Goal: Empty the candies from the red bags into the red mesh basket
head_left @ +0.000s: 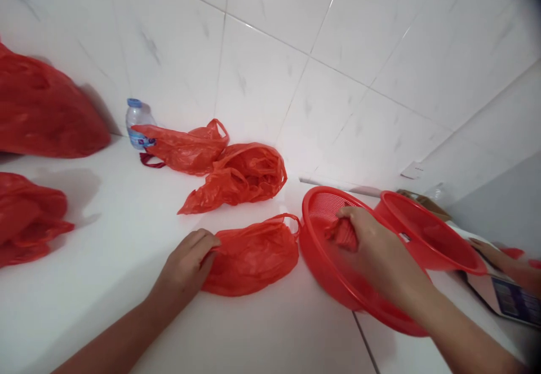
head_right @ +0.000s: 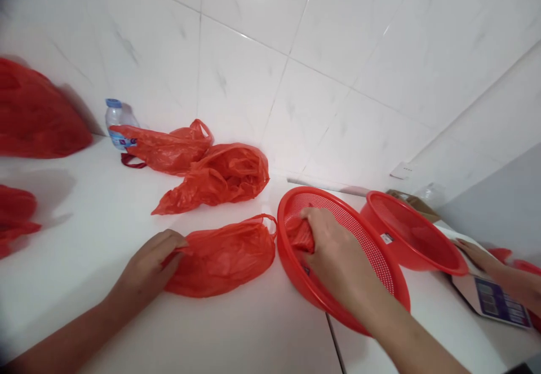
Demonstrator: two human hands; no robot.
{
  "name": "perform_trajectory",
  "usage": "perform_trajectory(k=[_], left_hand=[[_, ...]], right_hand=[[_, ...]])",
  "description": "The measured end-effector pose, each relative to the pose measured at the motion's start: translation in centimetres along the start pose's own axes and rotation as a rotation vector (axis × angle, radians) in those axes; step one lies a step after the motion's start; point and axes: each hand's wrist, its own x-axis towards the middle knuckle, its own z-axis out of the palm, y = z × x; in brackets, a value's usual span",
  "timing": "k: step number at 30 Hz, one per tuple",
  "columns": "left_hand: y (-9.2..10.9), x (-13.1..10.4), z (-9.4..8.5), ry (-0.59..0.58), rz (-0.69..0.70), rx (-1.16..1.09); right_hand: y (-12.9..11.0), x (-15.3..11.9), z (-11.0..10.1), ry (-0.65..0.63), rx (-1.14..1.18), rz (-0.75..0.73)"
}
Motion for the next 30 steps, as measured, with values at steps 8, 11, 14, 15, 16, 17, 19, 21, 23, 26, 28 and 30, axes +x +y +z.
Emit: perform_trajectory(k=[8,11,14,15,16,17,19,21,23,26,28,30], left_hand=[[0.2,-0.3,-0.1,0.044,0.104,-0.032],[0.2,-0.4,0.0,0.077,0.151,-0.044],[0.5,-0.3,-0.2,0.093,0.154,-0.042],[0.6,-0.3,-0.2,0.093,0.152,-0.041],[0.6,-0.2,-0.3,0.093,0.149,-0.039],[0.7,-0.2,-0.4,0.090,0.141,-0.035],[0.7,-0.2,-0.5,0.090,0.127,-0.026],[0.8,-0.2,-0.6,0.090,0.120,-0.016],[0.8,-0.3,-0.6,0.094,0.133,-0.016],[0.7,-0.3,-0.4,0.109,0.153,-0.014],[0.4,-0.4,-0.2,0.116,0.172,0.000],[-0.3,-0.5,0.2,0.105,0.189,0.020]], right_hand=[[-8.4,-0.6,7.6,-0.196,0.198,-0.240],[-8.5,0.8,10.3,-0.259,0.232,-0.198],[-7.9,0.9,11.1,-0.360,0.259,-0.223],[-7.7,0.6,10.8,-0.369,0.263,-0.238],[-7.4,0.3,10.4,-0.364,0.268,-0.250],[-7.1,-0.1,9.8,-0.349,0.279,-0.255],[-6.5,-0.9,8.0,-0.335,0.304,-0.255],[-5.7,-1.5,5.9,-0.331,0.321,-0.250],[-4.5,-1.8,3.6,-0.271,0.320,-0.236],[-1.3,-0.9,0.6,-0.072,0.310,-0.131],[1.9,0.4,-0.5,0.008,0.276,-0.007],[5.6,2.1,-0.7,-0.049,0.181,0.108]])
